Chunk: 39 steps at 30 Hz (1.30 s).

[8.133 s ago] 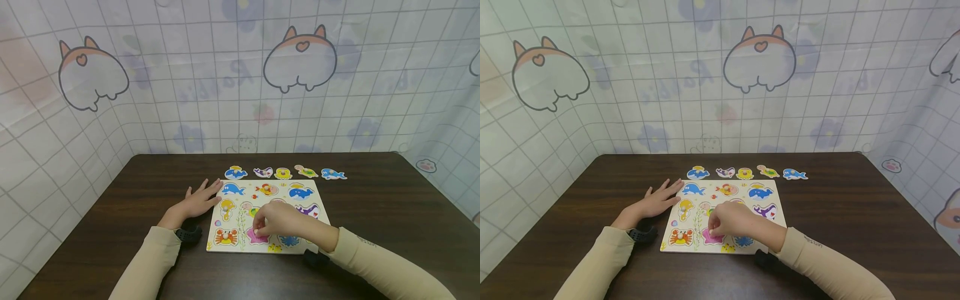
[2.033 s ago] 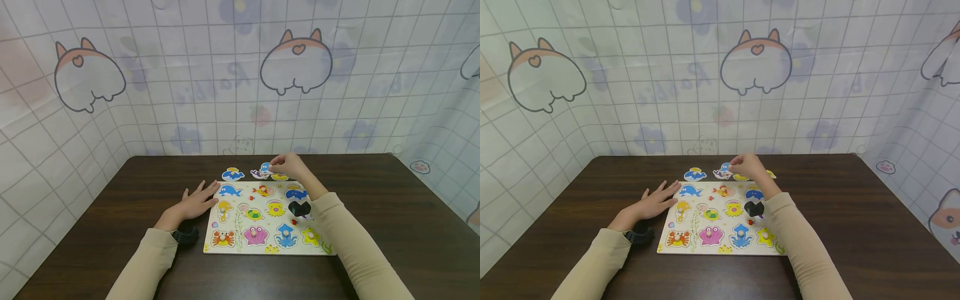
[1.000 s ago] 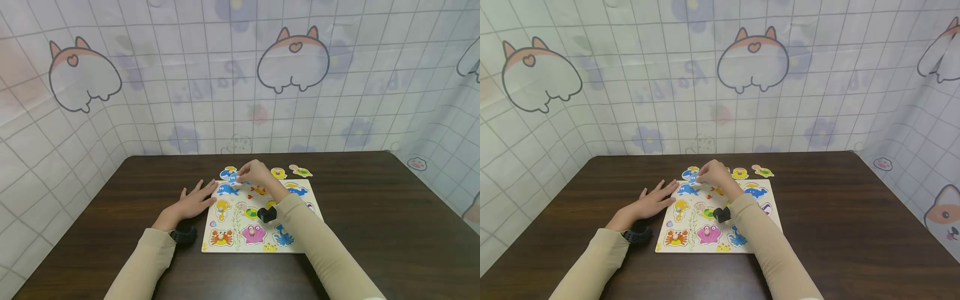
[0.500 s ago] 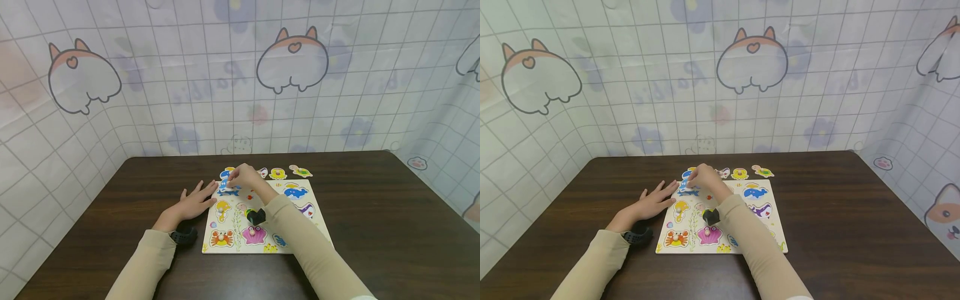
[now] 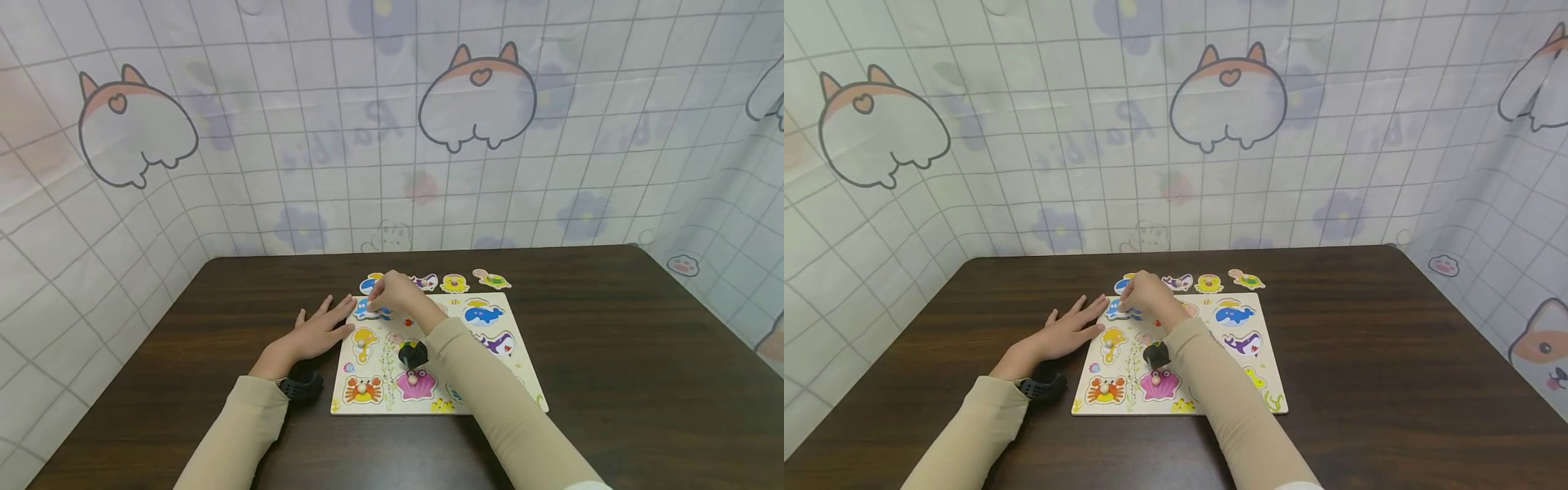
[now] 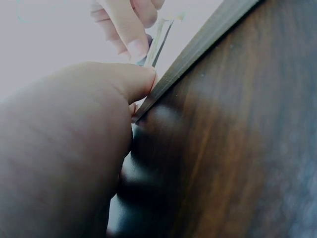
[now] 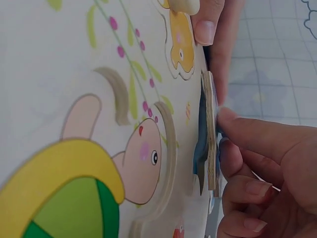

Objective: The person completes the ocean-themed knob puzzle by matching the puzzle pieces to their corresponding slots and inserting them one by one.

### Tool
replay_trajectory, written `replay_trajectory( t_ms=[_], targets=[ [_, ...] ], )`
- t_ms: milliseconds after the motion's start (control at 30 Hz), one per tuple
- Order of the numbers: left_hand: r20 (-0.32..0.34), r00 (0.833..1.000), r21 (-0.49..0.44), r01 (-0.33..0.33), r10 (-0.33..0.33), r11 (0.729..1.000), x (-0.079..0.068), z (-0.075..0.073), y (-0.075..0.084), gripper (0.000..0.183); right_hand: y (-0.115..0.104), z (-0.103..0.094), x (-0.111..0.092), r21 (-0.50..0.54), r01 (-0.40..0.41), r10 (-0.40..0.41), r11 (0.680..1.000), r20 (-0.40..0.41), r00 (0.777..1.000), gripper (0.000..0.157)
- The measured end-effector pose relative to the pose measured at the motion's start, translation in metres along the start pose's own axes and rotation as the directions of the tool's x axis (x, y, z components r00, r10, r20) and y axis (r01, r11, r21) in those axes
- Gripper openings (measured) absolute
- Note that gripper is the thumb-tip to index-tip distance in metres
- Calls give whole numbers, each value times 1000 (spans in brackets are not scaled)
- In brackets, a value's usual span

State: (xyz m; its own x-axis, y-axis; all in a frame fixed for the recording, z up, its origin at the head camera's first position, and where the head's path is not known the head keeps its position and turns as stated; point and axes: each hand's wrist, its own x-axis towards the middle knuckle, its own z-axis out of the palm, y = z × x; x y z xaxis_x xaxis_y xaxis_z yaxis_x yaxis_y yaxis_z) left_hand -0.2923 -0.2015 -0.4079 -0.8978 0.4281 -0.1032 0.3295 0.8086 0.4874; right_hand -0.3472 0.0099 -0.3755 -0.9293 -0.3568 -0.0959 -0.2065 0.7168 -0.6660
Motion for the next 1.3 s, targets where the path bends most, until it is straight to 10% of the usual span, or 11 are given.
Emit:
replay_trajectory(
  t_ms=[1300],
  targets=[
    [4, 1000, -7, -24, 24, 1000, -1, 0, 0, 70, -3, -2, -3, -33, -18, 19, 999, 15, 1000, 7]
  ],
)
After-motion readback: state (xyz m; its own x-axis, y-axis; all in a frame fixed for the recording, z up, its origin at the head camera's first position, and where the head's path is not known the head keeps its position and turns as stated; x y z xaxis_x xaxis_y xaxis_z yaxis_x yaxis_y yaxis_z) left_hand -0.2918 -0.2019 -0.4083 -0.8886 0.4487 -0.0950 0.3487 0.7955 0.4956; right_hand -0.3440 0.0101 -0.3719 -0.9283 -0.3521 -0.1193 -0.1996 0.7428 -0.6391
